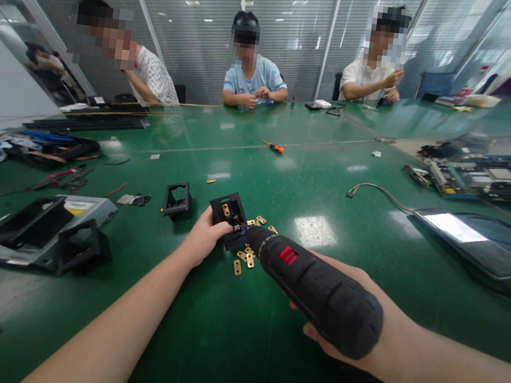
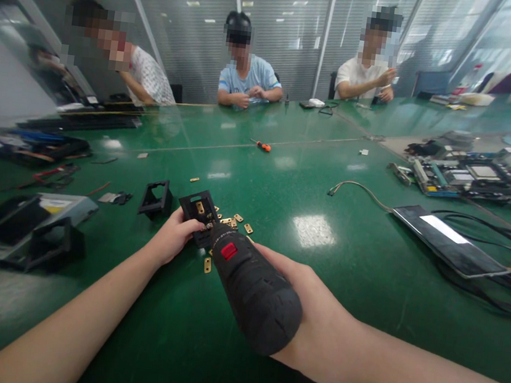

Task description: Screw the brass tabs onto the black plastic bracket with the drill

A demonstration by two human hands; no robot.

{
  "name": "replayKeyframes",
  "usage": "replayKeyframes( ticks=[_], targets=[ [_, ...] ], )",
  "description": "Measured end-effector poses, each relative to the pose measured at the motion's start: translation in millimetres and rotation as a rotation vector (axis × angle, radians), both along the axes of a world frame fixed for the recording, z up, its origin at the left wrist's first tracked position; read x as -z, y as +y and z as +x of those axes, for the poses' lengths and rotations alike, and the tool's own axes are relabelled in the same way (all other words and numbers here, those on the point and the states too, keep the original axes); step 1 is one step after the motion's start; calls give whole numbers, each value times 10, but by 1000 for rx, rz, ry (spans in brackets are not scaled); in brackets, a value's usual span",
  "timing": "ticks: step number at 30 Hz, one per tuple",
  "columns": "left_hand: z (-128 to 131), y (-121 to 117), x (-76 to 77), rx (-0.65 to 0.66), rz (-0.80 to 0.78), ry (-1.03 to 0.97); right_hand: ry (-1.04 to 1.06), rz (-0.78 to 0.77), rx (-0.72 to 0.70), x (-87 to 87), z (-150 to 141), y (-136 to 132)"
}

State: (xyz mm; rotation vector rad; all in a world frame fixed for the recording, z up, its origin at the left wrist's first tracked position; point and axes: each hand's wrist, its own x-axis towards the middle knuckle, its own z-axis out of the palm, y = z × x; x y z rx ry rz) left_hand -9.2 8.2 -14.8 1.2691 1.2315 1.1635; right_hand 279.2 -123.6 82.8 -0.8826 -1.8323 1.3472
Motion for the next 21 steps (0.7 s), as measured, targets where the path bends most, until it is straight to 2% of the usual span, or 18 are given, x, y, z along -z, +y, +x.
replayKeyframes(
  ticks=[6, 21],
  targets=[
    [-3, 16, 6, -1, -8, 0, -19, 98, -18, 65, 48, 10],
    [30, 0, -22, -17, -28, -30, 7, 123, -8, 56, 28, 11]
  ],
)
